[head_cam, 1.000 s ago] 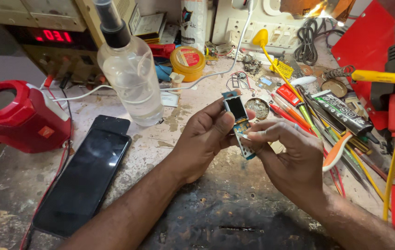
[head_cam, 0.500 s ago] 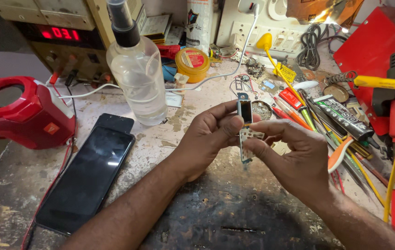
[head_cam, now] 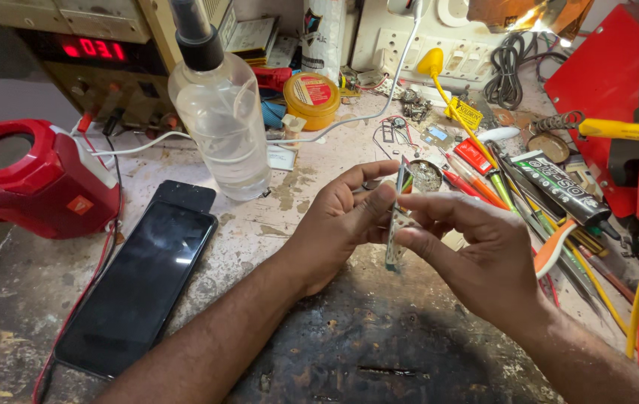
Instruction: The person uses a continuity tester with red and orange probes to check multiple contact points on a small blue circuit board. They systematically touch various pads on the board, observing the tester's light response, then flip the board to test the opposite side.
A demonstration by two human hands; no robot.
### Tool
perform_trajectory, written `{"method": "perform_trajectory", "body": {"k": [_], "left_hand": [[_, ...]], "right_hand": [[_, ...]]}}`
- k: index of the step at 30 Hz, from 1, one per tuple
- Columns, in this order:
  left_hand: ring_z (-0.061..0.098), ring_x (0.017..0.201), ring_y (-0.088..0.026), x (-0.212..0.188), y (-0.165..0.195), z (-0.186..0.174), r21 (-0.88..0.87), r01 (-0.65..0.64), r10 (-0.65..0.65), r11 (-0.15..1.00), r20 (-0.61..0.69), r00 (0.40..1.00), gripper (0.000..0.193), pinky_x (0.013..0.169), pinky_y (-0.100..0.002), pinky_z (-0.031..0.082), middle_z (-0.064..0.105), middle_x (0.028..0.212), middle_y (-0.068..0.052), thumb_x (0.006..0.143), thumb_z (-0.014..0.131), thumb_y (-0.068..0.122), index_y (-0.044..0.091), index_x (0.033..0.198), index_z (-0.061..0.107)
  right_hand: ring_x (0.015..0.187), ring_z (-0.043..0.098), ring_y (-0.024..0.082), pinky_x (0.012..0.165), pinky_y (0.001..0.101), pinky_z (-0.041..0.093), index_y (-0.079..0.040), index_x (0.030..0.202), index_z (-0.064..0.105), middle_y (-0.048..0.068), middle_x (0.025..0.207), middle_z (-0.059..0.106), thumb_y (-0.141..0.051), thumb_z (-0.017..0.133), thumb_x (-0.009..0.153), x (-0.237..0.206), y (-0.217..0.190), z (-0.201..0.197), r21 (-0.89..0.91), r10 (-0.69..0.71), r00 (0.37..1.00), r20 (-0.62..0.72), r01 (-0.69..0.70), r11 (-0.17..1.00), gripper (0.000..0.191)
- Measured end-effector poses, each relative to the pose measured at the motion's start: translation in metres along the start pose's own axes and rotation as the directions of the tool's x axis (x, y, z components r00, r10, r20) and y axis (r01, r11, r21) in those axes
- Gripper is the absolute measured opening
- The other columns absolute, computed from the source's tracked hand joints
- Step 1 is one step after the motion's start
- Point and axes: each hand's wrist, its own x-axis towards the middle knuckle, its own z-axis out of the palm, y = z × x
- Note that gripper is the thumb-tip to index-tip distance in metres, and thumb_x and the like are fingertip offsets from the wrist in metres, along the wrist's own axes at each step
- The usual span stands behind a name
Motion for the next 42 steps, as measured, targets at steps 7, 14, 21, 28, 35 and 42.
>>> {"method": "perform_trajectory", "body": {"k": [7, 14, 21, 28, 35, 42], "left_hand": [[0.06, 0.084, -0.007, -0.001, -0.001, 0.002, 0.025, 0.017, -0.017, 1.0, -0.011, 1.0, 0.057, 0.076, -0.029, 0.053, 0.068, 0.102, 0.0, 0.105, 0.057, 0.037, 0.012, 0.155, 0.045], [0.068, 0.102, -0.011, 0.001, 0.0, 0.0, -0.015, -0.015, 0.014, 1.0, -0.037, 0.999, 0.049, 0.089, -0.034, 0.058, 0.07, 0.118, -0.004, 0.107, 0.048, 0.032, 0.012, 0.151, 0.046], [0.064, 0.118, -0.011, -0.003, 0.003, 0.004, 0.083, -0.065, 0.063, 0.994, 0.02, 0.998, 0.052, 0.096, -0.033, 0.057, 0.064, 0.137, -0.006, 0.107, 0.048, 0.03, 0.011, 0.156, 0.041], [0.063, 0.125, -0.019, -0.011, 0.01, 0.003, 0.23, -0.217, 0.19, 0.949, 0.135, 0.972, 0.075, 0.105, -0.036, 0.055, 0.06, 0.144, -0.01, 0.096, 0.074, 0.017, 0.007, 0.16, 0.037], [0.06, 0.131, -0.017, -0.015, 0.013, 0.006, 0.267, -0.222, 0.205, 0.938, 0.089, 0.975, 0.087, 0.108, -0.038, 0.052, 0.06, 0.144, -0.009, 0.086, 0.08, 0.009, 0.017, 0.16, 0.035], [0.06, 0.133, -0.019, -0.015, 0.013, 0.005, 0.312, -0.305, 0.276, 0.9, 0.136, 0.952, 0.079, 0.112, -0.039, 0.05, 0.059, 0.14, -0.01, 0.088, 0.082, 0.006, 0.014, 0.154, 0.04]], "right_hand": [[0.078, 0.063, 0.006, 0.066, 0.0236, 0.054, -0.007, 0.119, 0.074, -0.001, 0.088, 0.073, -0.014, 0.082, 0.085, -0.004, -0.005, 0.001, -0.036, -0.048, 0.999, 0.006, 0.048, 0.998, 0.035], [0.084, 0.067, 0.005, 0.073, 0.0204, 0.058, -0.002, 0.118, 0.065, 0.003, 0.094, 0.071, -0.01, 0.081, 0.084, 0.004, 0.001, -0.001, 0.115, 0.053, 0.997, 0.05, -0.058, 0.992, 0.04], [0.066, 0.062, 0.007, 0.051, 0.0237, 0.049, -0.006, 0.123, 0.063, 0.006, 0.085, 0.072, -0.007, 0.078, 0.082, 0.013, 0.005, -0.008, 0.169, 0.397, 0.911, 0.111, -0.411, 0.896, 0.043], [0.078, 0.066, 0.006, 0.063, 0.0207, 0.056, -0.004, 0.122, 0.057, 0.005, 0.09, 0.069, -0.004, 0.073, 0.088, 0.009, 0.01, -0.007, 0.313, 0.237, 0.97, 0.059, -0.244, 0.918, 0.037], [0.087, 0.063, 0.005, 0.078, 0.02, 0.055, -0.004, 0.118, 0.051, 0.004, 0.093, 0.065, 0.0, 0.07, 0.094, 0.0, 0.016, -0.003, 0.185, 0.1, 0.995, 0.012, -0.1, 0.978, 0.03], [0.088, 0.064, 0.007, 0.076, 0.0225, 0.055, -0.005, 0.122, 0.055, 0.004, 0.097, 0.068, -0.003, 0.069, 0.094, 0.008, 0.016, -0.007, 0.322, 0.182, 0.982, 0.043, -0.186, 0.928, 0.032]]}}
